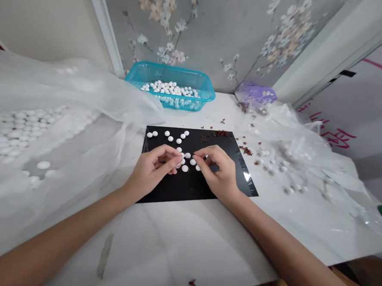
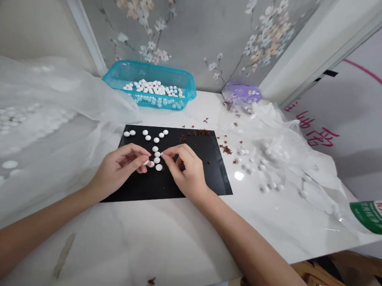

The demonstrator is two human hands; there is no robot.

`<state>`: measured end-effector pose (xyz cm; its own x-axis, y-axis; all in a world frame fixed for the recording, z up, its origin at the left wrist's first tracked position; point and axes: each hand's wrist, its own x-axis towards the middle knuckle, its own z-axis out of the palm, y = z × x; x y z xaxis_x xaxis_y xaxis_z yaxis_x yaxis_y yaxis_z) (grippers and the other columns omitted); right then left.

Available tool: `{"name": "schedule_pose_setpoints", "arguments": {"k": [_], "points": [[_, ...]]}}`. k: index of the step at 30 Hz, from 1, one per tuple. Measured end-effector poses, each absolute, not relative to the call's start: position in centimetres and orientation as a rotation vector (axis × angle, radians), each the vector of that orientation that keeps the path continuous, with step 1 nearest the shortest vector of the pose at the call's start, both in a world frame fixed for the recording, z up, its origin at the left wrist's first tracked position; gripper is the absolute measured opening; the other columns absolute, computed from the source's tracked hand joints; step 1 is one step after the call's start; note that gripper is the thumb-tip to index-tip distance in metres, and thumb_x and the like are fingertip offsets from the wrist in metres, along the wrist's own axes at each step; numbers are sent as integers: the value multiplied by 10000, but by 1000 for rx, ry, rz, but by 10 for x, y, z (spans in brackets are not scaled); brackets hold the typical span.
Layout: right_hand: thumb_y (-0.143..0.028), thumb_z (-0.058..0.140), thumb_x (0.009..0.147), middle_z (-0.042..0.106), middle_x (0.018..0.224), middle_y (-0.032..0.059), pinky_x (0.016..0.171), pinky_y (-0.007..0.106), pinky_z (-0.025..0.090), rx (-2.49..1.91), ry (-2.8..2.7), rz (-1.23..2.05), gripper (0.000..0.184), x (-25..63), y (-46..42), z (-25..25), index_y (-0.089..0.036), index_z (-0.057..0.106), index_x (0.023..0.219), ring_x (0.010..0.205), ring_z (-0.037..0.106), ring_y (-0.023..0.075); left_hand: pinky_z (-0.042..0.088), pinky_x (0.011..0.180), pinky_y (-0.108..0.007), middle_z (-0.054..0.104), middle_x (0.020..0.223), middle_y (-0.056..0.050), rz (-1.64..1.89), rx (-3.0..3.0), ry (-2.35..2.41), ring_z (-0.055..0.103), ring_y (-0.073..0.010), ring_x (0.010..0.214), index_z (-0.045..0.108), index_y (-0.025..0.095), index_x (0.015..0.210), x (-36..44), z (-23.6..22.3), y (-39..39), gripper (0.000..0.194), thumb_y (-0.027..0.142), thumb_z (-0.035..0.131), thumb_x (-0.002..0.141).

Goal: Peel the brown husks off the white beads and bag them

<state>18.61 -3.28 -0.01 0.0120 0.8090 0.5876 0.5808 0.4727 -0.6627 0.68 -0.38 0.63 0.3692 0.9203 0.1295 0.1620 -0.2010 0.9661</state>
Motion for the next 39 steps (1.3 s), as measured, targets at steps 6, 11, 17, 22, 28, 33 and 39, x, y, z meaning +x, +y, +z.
{"name": "schedule_pose_setpoints", "arguments": {"k": [6,11,17,22,28,33,39], "points": [[-190,565,822,611,786,3,490,233,443,-1188,-1653,358,49,180,-36,-1,-207,601,793,516,486,76,512,577,-199,582,726,25,917,1699,964,583,-101,656,554,194,832,9,3,-3,273,301,734,655],[-190,563,823,612,787,3,487,233,438,-1169,-1663,375,57,179,-38,0,-207,613,801,493,465,68,552,698,-251,619,820,-11,876,1728,900,610,-125,757,594,182,777,9,4,-3,148,280,681,707],[-202,557,830,603,769,2,493,235,439,-1163,-1689,392,64,179,-40,-1,-212,613,801,496,458,70,542,633,-223,666,789,-5,871,1684,963,636,-128,718,603,205,868,8,5,-3,201,322,675,721],[-193,565,822,596,768,0,489,231,434,-1172,-1677,405,56,179,-41,-1,-206,610,792,499,463,68,555,642,-233,667,774,1,845,1689,936,635,-121,689,571,189,772,8,5,-3,203,308,709,682],[-194,550,830,590,764,0,482,224,429,-1157,-1711,433,74,178,-41,0,-204,600,777,504,463,67,574,648,-263,669,756,-6,831,1710,938,639,-132,688,578,187,720,8,6,-3,169,314,687,700],[-193,546,830,591,766,-1,477,222,423,-1160,-1716,434,77,179,-40,-1,-205,597,773,497,453,65,577,660,-271,678,776,-14,839,1707,960,644,-136,697,590,185,719,8,7,-4,151,308,677,709],[-189,549,829,586,757,-3,477,221,419,-1156,-1718,422,75,178,-40,-2,-206,597,774,499,450,67,563,648,-246,679,767,0,849,1706,969,642,-124,684,610,190,709,9,7,-4,121,289,681,712]]}}
